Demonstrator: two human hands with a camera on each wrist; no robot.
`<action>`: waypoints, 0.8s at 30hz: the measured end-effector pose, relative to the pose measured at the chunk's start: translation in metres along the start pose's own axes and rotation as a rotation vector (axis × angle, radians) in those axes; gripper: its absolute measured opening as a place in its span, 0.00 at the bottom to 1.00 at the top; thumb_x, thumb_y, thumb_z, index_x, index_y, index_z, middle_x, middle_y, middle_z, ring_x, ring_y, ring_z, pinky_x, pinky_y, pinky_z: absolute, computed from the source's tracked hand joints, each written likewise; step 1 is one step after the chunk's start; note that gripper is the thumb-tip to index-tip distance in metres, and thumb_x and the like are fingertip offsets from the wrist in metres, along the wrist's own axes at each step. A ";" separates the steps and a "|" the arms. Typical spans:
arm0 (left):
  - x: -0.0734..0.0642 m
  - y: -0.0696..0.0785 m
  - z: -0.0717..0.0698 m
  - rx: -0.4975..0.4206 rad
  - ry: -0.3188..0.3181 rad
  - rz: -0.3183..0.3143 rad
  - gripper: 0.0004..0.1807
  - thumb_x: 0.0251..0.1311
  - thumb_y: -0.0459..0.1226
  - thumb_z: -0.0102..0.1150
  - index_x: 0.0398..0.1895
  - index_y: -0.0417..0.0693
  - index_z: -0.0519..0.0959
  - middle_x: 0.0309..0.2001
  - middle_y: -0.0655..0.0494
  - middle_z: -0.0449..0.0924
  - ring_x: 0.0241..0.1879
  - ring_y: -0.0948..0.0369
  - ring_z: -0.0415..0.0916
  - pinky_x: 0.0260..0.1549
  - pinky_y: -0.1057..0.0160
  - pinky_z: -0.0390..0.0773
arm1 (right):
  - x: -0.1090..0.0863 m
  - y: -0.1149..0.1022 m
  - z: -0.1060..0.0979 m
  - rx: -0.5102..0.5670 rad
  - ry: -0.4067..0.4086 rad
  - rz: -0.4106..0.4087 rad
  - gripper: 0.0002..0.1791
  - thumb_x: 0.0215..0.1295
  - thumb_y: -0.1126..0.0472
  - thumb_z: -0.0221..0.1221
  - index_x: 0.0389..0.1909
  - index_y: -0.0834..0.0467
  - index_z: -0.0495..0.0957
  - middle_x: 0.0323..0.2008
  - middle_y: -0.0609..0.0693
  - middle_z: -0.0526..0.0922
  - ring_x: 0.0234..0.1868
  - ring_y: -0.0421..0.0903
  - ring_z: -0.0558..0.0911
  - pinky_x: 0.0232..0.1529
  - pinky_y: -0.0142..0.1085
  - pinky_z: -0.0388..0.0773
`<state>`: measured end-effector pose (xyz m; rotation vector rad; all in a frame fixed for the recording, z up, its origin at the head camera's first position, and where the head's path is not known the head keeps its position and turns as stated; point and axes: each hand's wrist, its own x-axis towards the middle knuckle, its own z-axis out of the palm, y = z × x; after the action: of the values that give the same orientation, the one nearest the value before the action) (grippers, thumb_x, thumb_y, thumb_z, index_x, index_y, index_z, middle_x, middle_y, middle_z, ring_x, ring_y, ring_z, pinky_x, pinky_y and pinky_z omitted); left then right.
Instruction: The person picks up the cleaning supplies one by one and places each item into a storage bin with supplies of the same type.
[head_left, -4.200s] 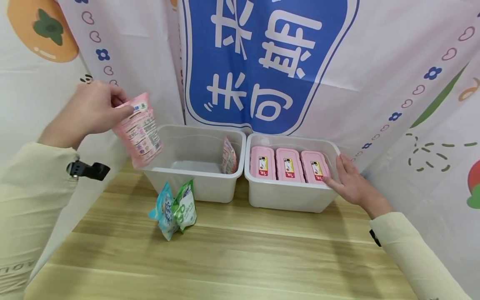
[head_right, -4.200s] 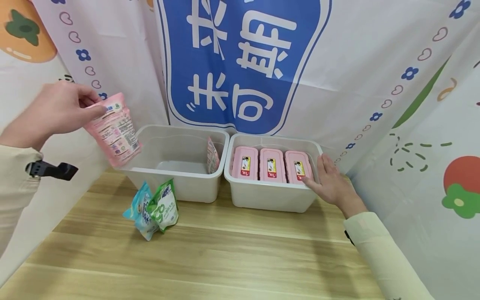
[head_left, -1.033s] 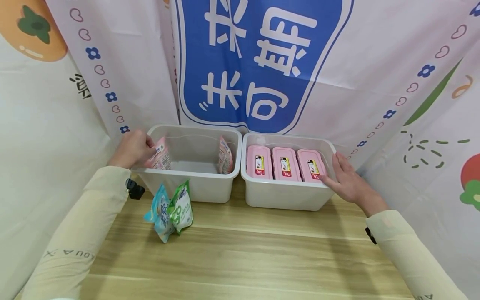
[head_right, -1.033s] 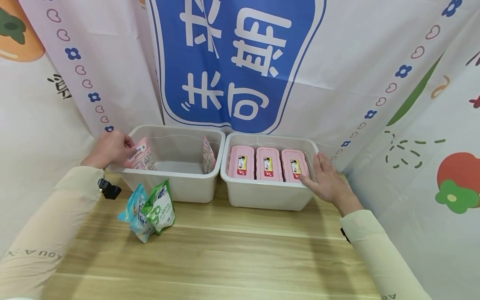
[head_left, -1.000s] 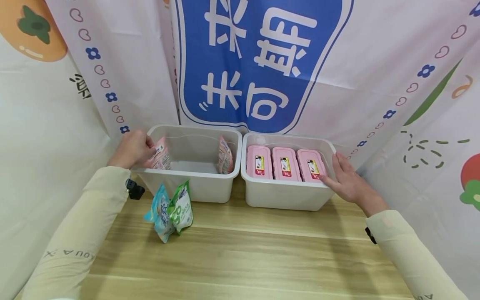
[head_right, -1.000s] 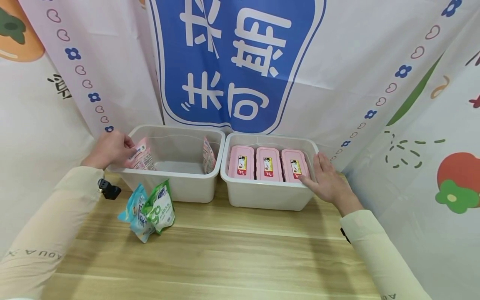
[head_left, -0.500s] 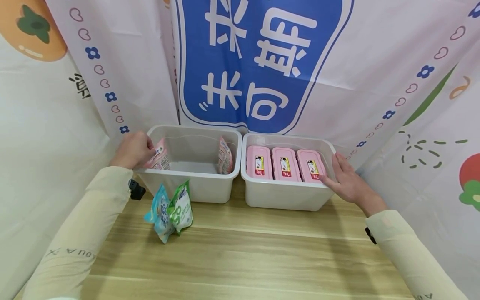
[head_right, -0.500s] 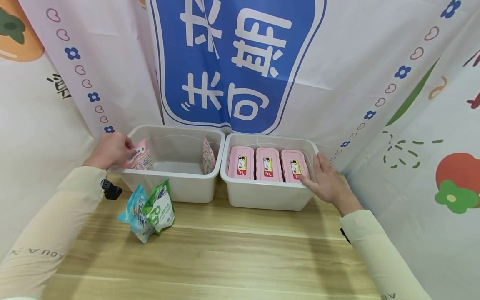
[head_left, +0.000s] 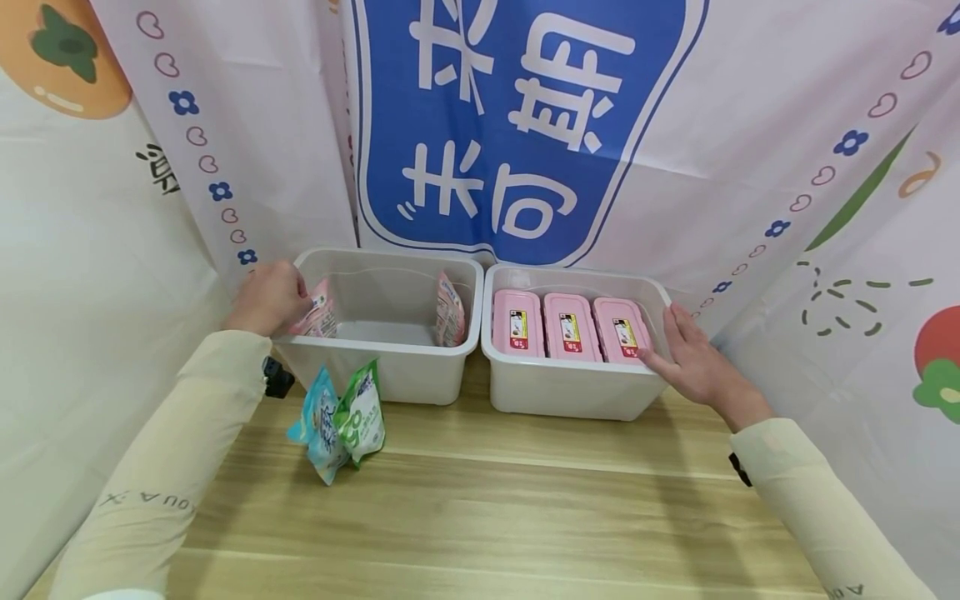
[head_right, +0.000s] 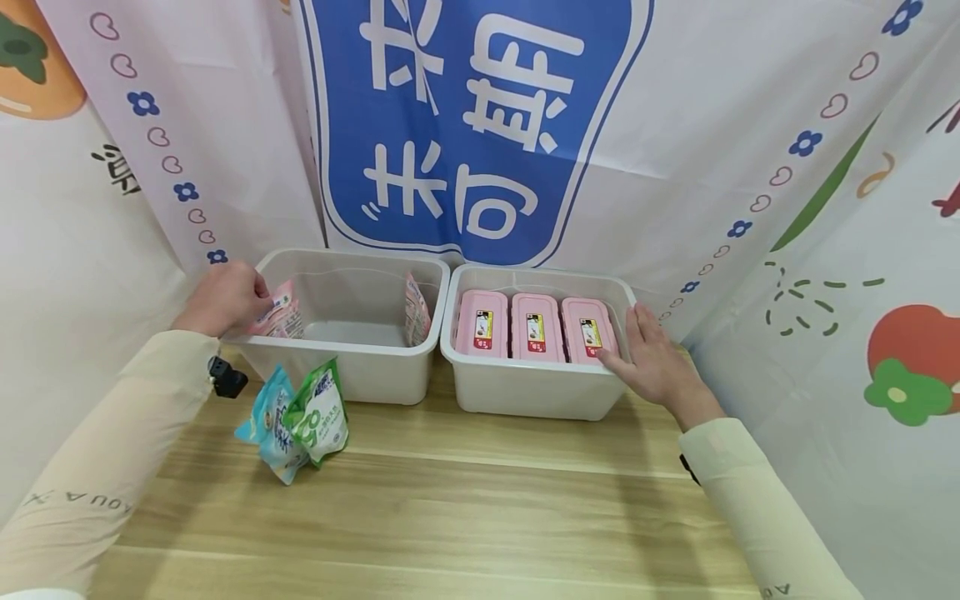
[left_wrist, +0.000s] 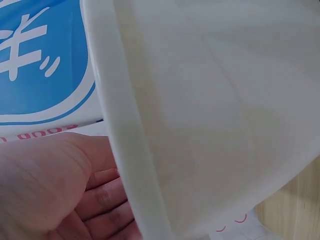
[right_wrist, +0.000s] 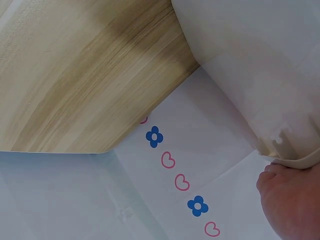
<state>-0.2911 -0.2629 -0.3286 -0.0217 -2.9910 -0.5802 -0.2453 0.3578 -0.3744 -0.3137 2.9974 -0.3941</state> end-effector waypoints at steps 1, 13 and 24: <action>0.000 0.000 0.000 0.007 0.002 0.001 0.09 0.67 0.32 0.62 0.32 0.32 0.84 0.31 0.38 0.83 0.31 0.46 0.77 0.30 0.55 0.76 | 0.000 0.000 0.000 -0.002 0.000 0.000 0.57 0.79 0.30 0.41 0.83 0.67 0.26 0.85 0.64 0.23 0.86 0.67 0.31 0.82 0.69 0.39; -0.003 0.004 -0.004 0.015 -0.029 -0.013 0.08 0.65 0.31 0.65 0.38 0.30 0.84 0.35 0.35 0.84 0.32 0.45 0.78 0.26 0.58 0.77 | 0.000 0.001 0.000 -0.010 -0.004 0.005 0.56 0.80 0.31 0.41 0.83 0.66 0.26 0.85 0.63 0.22 0.86 0.67 0.31 0.82 0.70 0.39; -0.009 0.005 -0.018 -0.007 -0.018 0.041 0.09 0.66 0.30 0.64 0.40 0.27 0.82 0.39 0.30 0.84 0.35 0.42 0.79 0.33 0.50 0.82 | -0.001 -0.002 -0.002 -0.018 -0.013 -0.001 0.56 0.80 0.32 0.42 0.83 0.67 0.27 0.85 0.65 0.23 0.86 0.68 0.31 0.82 0.69 0.40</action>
<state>-0.2807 -0.2650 -0.3115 -0.0892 -2.9984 -0.5893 -0.2440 0.3570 -0.3717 -0.3188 2.9895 -0.3631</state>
